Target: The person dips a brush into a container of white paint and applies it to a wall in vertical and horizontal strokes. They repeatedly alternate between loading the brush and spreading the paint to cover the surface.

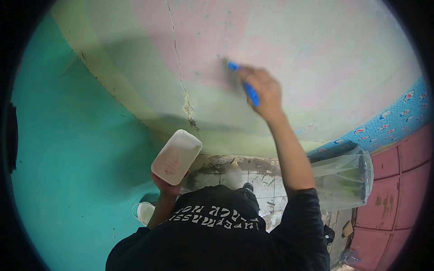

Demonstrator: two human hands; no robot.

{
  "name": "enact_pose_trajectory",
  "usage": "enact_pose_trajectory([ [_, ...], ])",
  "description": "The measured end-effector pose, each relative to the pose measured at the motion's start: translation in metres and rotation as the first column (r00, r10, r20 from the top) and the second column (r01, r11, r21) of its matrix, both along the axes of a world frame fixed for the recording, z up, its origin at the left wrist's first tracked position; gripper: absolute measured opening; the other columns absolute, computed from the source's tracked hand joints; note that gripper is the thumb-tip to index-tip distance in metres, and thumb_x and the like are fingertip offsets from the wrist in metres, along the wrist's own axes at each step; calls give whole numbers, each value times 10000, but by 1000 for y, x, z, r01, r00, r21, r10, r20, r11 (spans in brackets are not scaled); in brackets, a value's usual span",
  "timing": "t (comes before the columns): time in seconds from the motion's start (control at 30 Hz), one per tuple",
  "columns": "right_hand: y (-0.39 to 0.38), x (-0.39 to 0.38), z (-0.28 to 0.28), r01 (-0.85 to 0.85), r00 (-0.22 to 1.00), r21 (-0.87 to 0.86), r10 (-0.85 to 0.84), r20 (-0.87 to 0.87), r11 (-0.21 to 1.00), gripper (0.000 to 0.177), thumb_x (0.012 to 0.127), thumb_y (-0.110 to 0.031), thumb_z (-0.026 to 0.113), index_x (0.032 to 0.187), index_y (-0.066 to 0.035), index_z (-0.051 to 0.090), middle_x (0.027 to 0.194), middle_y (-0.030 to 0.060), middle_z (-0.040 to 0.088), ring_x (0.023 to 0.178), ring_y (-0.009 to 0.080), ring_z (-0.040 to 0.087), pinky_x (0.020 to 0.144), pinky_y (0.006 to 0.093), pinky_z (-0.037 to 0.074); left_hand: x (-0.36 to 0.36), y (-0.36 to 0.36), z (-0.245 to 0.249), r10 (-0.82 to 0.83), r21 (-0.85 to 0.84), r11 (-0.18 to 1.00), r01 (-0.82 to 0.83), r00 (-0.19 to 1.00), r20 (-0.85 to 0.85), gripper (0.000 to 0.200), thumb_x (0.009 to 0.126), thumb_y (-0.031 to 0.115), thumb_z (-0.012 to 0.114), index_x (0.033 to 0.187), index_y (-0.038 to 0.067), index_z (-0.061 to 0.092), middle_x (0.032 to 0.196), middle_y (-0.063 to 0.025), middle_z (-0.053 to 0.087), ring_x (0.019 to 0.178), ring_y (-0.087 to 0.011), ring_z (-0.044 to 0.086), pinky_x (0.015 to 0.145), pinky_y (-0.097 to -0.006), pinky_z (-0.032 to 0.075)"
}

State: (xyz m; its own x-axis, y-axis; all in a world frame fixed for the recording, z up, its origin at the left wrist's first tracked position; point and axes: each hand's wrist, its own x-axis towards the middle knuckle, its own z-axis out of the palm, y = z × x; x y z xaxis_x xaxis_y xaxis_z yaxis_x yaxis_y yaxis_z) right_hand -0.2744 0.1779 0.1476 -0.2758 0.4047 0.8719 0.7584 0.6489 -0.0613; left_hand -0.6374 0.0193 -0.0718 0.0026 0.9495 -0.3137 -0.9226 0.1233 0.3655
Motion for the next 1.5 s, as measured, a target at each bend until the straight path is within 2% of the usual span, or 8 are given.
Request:
enact_pose_trajectory([
  [0.17,-2,-4,40,205,979,396,-184,-91,895,369,772,0,725,1108,-149,766,1222,118,728,1049,336,712,789,398,612,1,-7,3,20,7,1000,-19,999,-39,714,958,628,398,1472,152,535,1423,-127,593,1239,-434,625,836,-681,595],
  [0.4,-19,-13,-115,52,968,-169,-8,249,984,391,753,-17,725,1123,-141,735,1249,135,716,1008,334,711,816,425,607,0,-9,2,43,36,999,-40,996,-82,736,958,656,390,1477,152,528,1420,-130,599,1246,-433,623,829,-681,594],
  [0.5,-23,-19,-135,6,988,-439,63,143,899,391,751,-18,733,1125,-131,720,1224,120,729,969,304,714,809,407,602,3,-6,6,11,42,999,-12,1000,23,736,961,656,385,1478,152,527,1419,-129,600,1251,-435,620,836,-680,590],
  [0.7,-10,5,-10,67,987,-11,-64,148,998,398,757,13,727,1128,-133,745,1152,120,747,948,313,728,762,409,601,5,-6,3,7,23,1000,-7,1000,-6,735,965,658,367,1477,156,529,1426,-126,595,1241,-436,622,858,-680,581],
  [0.83,-15,9,45,218,969,386,-245,19,896,463,695,-12,733,1135,-148,781,1188,159,726,1026,351,721,815,403,613,5,-7,1,25,9,1000,-25,999,-22,731,965,650,366,1475,152,530,1426,-130,594,1231,-435,625,858,-683,579],
  [0.97,-12,3,-5,183,977,244,-203,59,952,448,718,-40,724,1150,-152,770,1224,161,716,1058,360,710,841,423,606,0,-9,-7,42,0,999,-42,999,-9,730,964,645,371,1475,148,530,1427,-131,593,1229,-432,626,852,-677,584],
  [1.2,-21,-18,-158,52,962,-414,66,265,909,481,749,-39,704,1217,-150,709,1229,127,719,995,317,699,804,419,601,1,-10,1,40,13,999,-40,999,-29,737,959,649,374,1465,140,542,1403,-136,613,1201,-430,645,820,-670,594],
  [1.5,-5,8,75,107,994,339,-105,-26,935,440,756,46,753,1149,-153,771,1142,124,756,911,304,740,719,374,608,-6,-3,13,79,14,997,-79,997,-16,702,961,598,373,1458,135,550,1385,-138,621,1177,-435,652,818,-659,596],
])
